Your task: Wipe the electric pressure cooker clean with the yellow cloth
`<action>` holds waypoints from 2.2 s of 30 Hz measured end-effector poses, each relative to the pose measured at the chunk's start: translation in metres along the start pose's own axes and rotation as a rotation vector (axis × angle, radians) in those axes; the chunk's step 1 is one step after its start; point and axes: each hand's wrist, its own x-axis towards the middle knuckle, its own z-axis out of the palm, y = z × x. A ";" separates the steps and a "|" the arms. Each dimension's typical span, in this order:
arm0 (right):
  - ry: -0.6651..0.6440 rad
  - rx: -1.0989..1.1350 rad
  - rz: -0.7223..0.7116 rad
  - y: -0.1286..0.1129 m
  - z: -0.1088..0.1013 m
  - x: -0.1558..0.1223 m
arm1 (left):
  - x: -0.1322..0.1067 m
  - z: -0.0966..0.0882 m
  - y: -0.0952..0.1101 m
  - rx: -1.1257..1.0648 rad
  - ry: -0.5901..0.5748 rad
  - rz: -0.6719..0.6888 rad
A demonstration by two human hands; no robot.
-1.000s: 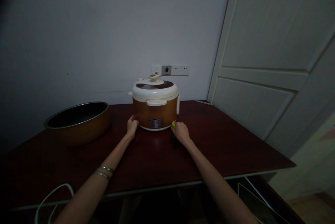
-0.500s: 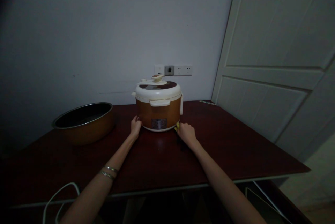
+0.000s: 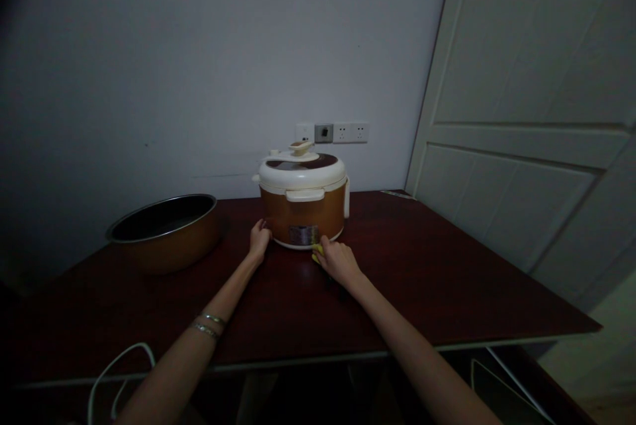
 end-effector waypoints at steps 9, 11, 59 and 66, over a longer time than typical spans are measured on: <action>0.063 -0.065 0.042 -0.010 0.004 0.009 | -0.001 -0.002 0.002 0.006 0.007 -0.050; 0.052 -0.058 0.115 0.006 0.001 0.008 | -0.001 -0.002 0.002 -0.001 0.003 -0.054; 0.051 -0.013 0.199 0.003 -0.004 0.010 | -0.003 -0.002 0.003 0.011 0.016 -0.061; 0.236 0.418 0.338 0.055 -0.013 0.008 | -0.005 -0.013 0.024 0.110 0.132 -0.065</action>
